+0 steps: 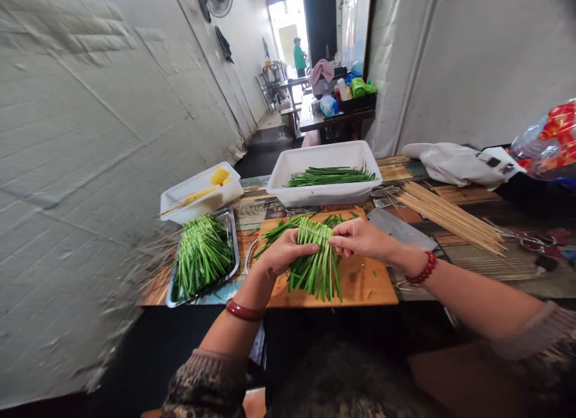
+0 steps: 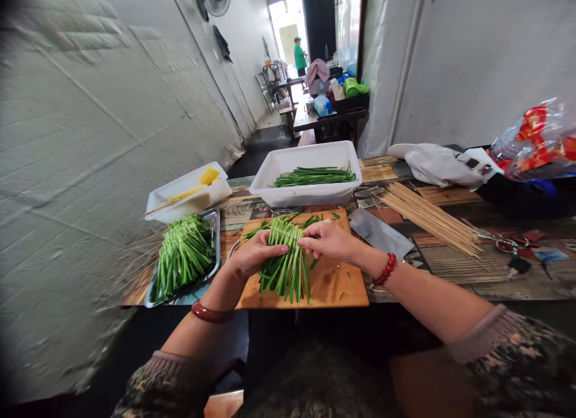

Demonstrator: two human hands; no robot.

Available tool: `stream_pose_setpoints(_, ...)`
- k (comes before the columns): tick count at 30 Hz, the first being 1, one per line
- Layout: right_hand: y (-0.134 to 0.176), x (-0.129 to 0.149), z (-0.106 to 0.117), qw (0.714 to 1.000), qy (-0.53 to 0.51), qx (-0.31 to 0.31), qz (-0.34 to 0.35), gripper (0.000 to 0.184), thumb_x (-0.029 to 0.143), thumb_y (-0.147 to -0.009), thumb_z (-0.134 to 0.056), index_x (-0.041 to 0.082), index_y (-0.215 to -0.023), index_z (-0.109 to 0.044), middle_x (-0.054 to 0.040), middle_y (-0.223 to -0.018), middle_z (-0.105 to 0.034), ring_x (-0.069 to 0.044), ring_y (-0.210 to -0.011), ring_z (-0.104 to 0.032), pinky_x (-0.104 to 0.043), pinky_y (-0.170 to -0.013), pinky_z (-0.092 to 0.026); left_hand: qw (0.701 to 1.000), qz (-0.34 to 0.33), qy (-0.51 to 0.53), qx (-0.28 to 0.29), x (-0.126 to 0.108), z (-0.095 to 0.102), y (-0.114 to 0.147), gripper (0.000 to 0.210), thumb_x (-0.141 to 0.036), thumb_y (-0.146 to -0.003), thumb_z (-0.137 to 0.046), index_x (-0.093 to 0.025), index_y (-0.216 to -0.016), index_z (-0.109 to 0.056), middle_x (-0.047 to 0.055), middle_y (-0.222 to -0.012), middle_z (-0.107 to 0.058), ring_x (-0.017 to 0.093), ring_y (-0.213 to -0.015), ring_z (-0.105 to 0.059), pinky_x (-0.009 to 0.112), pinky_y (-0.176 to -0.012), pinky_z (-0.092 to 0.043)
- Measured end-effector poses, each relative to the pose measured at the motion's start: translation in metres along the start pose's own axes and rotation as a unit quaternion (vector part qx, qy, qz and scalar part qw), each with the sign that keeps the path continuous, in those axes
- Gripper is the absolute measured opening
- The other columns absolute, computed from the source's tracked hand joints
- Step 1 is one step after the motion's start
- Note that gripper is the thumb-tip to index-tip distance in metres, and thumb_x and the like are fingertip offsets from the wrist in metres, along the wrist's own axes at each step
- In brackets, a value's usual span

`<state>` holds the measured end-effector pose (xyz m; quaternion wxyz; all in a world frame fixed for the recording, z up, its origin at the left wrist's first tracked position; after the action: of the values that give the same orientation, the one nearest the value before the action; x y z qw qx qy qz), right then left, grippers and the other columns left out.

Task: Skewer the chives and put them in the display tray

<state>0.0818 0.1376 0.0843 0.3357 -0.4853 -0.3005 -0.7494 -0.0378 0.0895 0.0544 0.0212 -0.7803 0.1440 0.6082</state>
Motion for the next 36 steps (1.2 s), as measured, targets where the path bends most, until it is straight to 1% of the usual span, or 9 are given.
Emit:
stream_pose_setpoints(4, 0.015, -0.02, -0.002, 0.998, -0.02, -0.015, -0.056, 0.025, 0.042, -0.077, -0.062, 0.017, -0.076, -0.063, 0.0027, -0.06, -0.06, -0.007, -0.045, -0.053, -0.018, -0.042, -0.04, 0.999, 0.015, 0.025, -0.025, 0.01, 0.002, -0.004, 0.042, -0.031, -0.058, -0.091, -0.009, -0.088, -0.073, 0.004, -0.081, -0.073, 0.013, -0.068, -0.064, 0.025, -0.071, -0.051)
stream_pose_setpoints(12, 0.069, -0.078, 0.001, 0.977, -0.111, -0.09, -0.158, 0.031, 0.047, -0.079, -0.063, 0.017, -0.083, -0.059, 0.0069, -0.056, -0.057, -0.004, -0.035, -0.046, -0.014, -0.032, -0.029, 0.995, 0.069, 0.035, 0.066, 0.038, -0.024, -0.021, 0.053, -0.046, -0.07, -0.083, -0.012, -0.108, -0.071, 0.007, -0.09, -0.074, 0.013, -0.072, -0.065, 0.025, -0.073, -0.051)
stream_pose_setpoints(18, 0.09, -0.113, 0.003, 0.957, -0.158, -0.13, -0.208, 0.026, 0.041, -0.08, -0.067, 0.017, -0.084, -0.06, 0.0056, -0.055, -0.06, -0.006, -0.039, -0.054, -0.013, -0.033, -0.036, 0.996, 0.057, -0.068, 0.021, 0.043, 0.0, -0.01, 0.055, -0.043, -0.075, -0.079, -0.012, -0.118, -0.068, 0.011, -0.111, -0.073, 0.017, -0.09, -0.067, 0.03, -0.085, -0.05)
stream_pose_setpoints(21, 0.092, -0.115, 0.0, 0.954, -0.171, -0.127, -0.213, 0.021, 0.035, -0.084, -0.065, 0.016, -0.093, -0.064, 0.0039, -0.057, -0.063, -0.007, -0.041, -0.057, -0.014, -0.035, -0.039, 0.981, 0.018, -0.191, -0.036, 0.036, 0.015, -0.003, 0.052, -0.046, -0.084, -0.067, -0.011, -0.123, -0.065, 0.011, -0.104, -0.075, 0.02, -0.088, -0.068, 0.034, -0.083, -0.053)
stream_pose_setpoints(25, 0.091, -0.11, -0.003, 0.955, -0.164, -0.126, -0.212, 0.023, 0.032, -0.087, -0.062, 0.014, -0.102, -0.065, 0.0025, -0.06, -0.065, -0.007, -0.042, -0.057, -0.014, -0.035, -0.04, 0.895, -0.124, -0.407, -0.136, 0.01, 0.01, 0.011, 0.042, -0.039, -0.095, -0.049, -0.014, -0.124, -0.064, 0.016, -0.12, -0.07, 0.026, -0.111, -0.065, 0.044, -0.099, -0.05)
stream_pose_setpoints(27, 0.091, -0.107, -0.003, 0.959, -0.15, -0.116, -0.21, 0.026, 0.03, -0.089, -0.06, 0.013, -0.107, -0.065, 0.0025, -0.061, -0.064, -0.007, -0.042, -0.056, -0.014, -0.037, -0.041, 0.843, -0.179, -0.5, -0.079, 0.01, -0.019, 0.018, 0.044, -0.038, -0.097, -0.047, -0.017, -0.133, -0.059, 0.016, -0.139, -0.06, 0.028, -0.131, -0.054, 0.047, -0.11, -0.042)
stream_pose_setpoints(30, 0.096, -0.103, -0.001, 0.968, -0.105, -0.107, -0.203, 0.036, 0.029, -0.091, -0.054, 0.011, -0.122, -0.062, 0.0017, -0.064, -0.064, -0.008, -0.044, -0.057, -0.016, -0.039, -0.044, 0.772, -0.173, -0.61, 0.041, 0.034, -0.058, 0.026, 0.063, -0.051, -0.094, -0.052, -0.019, -0.147, -0.044, 0.015, -0.156, -0.041, 0.031, -0.147, -0.034, 0.053, -0.119, -0.029)
stream_pose_setpoints(33, 0.106, -0.092, 0.006, 0.982, 0.029, -0.105, -0.151, 0.045, 0.028, -0.094, -0.049, 0.014, -0.135, -0.056, -0.0009, -0.069, -0.068, -0.011, -0.047, -0.061, -0.022, -0.046, -0.049, 0.714, -0.14, -0.683, 0.063, 0.053, -0.071, 0.031, 0.079, -0.064, -0.088, -0.053, -0.017, -0.151, -0.038, 0.017, -0.161, -0.029, 0.035, -0.15, -0.024, 0.059, -0.12, -0.021)
stream_pose_setpoints(36, 0.116, -0.074, 0.008, 0.961, 0.238, -0.117, -0.082, 0.042, 0.026, -0.095, -0.047, 0.015, -0.133, -0.061, -0.0093, -0.087, -0.076, -0.021, -0.071, -0.072, -0.033, -0.068, -0.057, 0.692, -0.137, -0.707, 0.052, 0.053, -0.07, 0.031, 0.078, -0.065, -0.088, -0.051, -0.019, -0.15, -0.039, 0.016, -0.161, -0.029, 0.035, -0.15, -0.025, 0.06, -0.12, -0.018)
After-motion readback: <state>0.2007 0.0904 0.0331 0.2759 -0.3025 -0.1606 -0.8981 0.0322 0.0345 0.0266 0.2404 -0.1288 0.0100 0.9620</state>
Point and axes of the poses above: each hand's wrist, its own y-axis away from the middle knuckle, its own z-axis out of the back of the hand, x = y × z, the point moved 8 cm from there along -y, towards the middle knuckle
